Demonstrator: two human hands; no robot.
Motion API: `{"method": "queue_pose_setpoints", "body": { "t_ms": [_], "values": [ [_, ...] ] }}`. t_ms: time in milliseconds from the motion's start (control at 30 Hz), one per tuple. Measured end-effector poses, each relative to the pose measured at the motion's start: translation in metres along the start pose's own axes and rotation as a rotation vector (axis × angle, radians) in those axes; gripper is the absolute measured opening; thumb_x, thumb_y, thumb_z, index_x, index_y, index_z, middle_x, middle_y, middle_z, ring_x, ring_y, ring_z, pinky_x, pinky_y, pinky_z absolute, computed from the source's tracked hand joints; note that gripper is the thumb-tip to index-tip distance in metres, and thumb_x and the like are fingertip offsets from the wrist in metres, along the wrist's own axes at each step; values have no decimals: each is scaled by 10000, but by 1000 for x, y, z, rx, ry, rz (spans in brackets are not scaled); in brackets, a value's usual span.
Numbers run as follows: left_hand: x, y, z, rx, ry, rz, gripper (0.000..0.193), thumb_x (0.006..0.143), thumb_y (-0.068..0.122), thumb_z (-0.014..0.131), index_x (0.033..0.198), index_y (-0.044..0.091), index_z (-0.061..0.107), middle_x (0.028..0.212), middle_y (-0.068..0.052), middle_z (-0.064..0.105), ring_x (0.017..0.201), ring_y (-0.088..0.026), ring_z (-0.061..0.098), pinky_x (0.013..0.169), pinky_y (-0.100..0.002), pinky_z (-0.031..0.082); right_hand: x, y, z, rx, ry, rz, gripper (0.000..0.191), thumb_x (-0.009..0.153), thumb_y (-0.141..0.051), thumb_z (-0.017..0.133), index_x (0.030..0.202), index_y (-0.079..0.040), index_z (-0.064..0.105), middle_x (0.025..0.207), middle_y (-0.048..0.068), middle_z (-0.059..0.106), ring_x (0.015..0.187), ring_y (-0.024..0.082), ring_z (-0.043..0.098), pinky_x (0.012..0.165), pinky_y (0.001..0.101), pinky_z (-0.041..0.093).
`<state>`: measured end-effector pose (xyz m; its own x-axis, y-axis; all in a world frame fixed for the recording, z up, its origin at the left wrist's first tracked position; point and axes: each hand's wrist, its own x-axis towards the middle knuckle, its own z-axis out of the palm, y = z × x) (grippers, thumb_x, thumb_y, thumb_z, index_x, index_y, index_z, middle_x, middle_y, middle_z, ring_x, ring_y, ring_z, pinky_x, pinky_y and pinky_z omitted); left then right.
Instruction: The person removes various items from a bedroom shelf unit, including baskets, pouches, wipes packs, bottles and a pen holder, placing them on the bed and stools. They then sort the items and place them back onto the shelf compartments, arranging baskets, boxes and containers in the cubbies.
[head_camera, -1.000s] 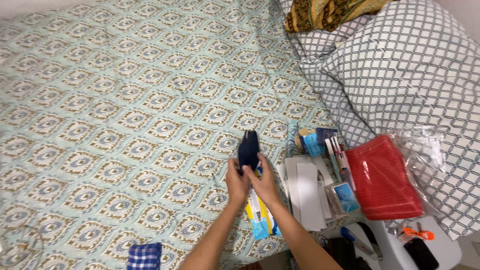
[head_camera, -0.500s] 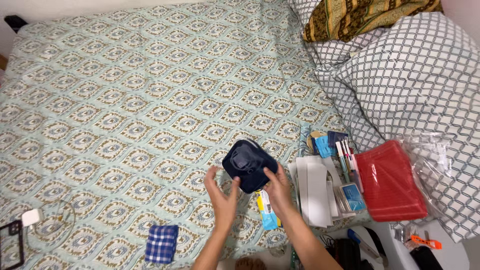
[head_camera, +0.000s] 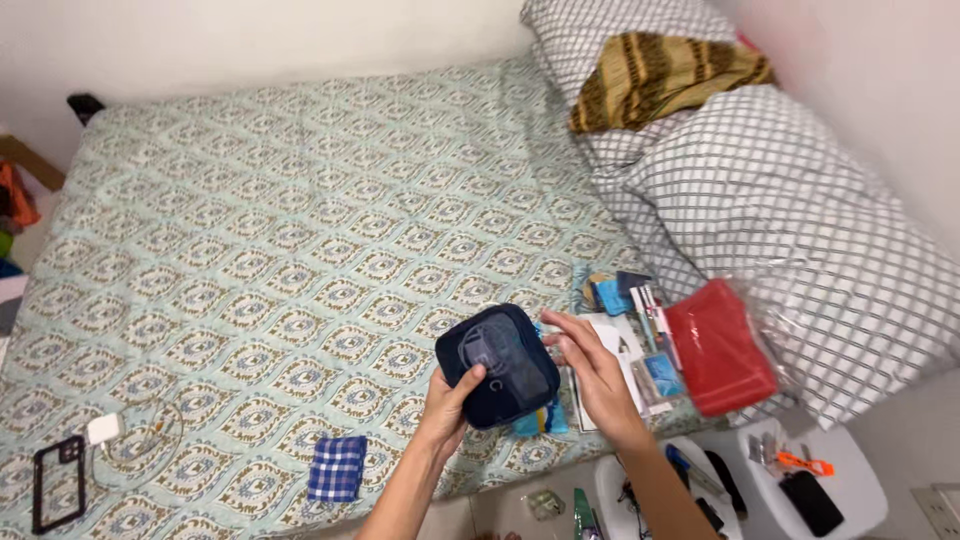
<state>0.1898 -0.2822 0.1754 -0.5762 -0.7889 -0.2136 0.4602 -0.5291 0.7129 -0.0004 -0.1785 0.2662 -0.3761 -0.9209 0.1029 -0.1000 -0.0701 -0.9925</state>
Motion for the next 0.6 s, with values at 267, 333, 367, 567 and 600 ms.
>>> {"method": "queue_pose_setpoints", "body": {
  "t_ms": [267,333,367,567,600],
  "values": [
    [-10,5,48,74,-137,25,611,793,231,857,1306,25,596,1178,-74,711,1052,-167,690,930,-339,567,-9,-43,-13,-266,-111,-302,373,1022,-50,500,1372,-26,625,1359,113,576,1314,218,538,1131,324,387],
    [-11,5,56,90,-136,31,597,809,244,855,1297,12,600,1159,-93,709,1026,-181,691,906,-345,576,-13,-42,-16,-383,-156,-394,334,977,-22,530,1289,-7,647,1416,129,544,1355,238,518,1144,335,394],
    [-12,5,59,100,-131,11,597,807,251,854,1292,11,601,1153,-96,712,1016,-185,693,899,-347,580,-18,-41,-19,-382,-174,-392,325,972,-14,537,1275,-1,652,1431,144,530,1365,249,506,1145,343,385],
    [-22,-7,89,26,-99,-52,614,779,254,852,1292,40,590,1146,-74,715,1011,-178,699,897,-349,586,-56,-29,-44,-162,104,-302,302,1000,-85,548,1288,-16,609,1518,154,515,1234,251,607,1018,362,488],
    [-22,-10,95,-3,-81,-47,615,774,254,852,1290,40,595,1141,-73,718,1006,-182,704,893,-354,591,-64,-21,-45,7,255,-242,329,1027,-130,531,1339,-24,538,1483,129,530,1178,233,633,959,358,523]
  ]
}}
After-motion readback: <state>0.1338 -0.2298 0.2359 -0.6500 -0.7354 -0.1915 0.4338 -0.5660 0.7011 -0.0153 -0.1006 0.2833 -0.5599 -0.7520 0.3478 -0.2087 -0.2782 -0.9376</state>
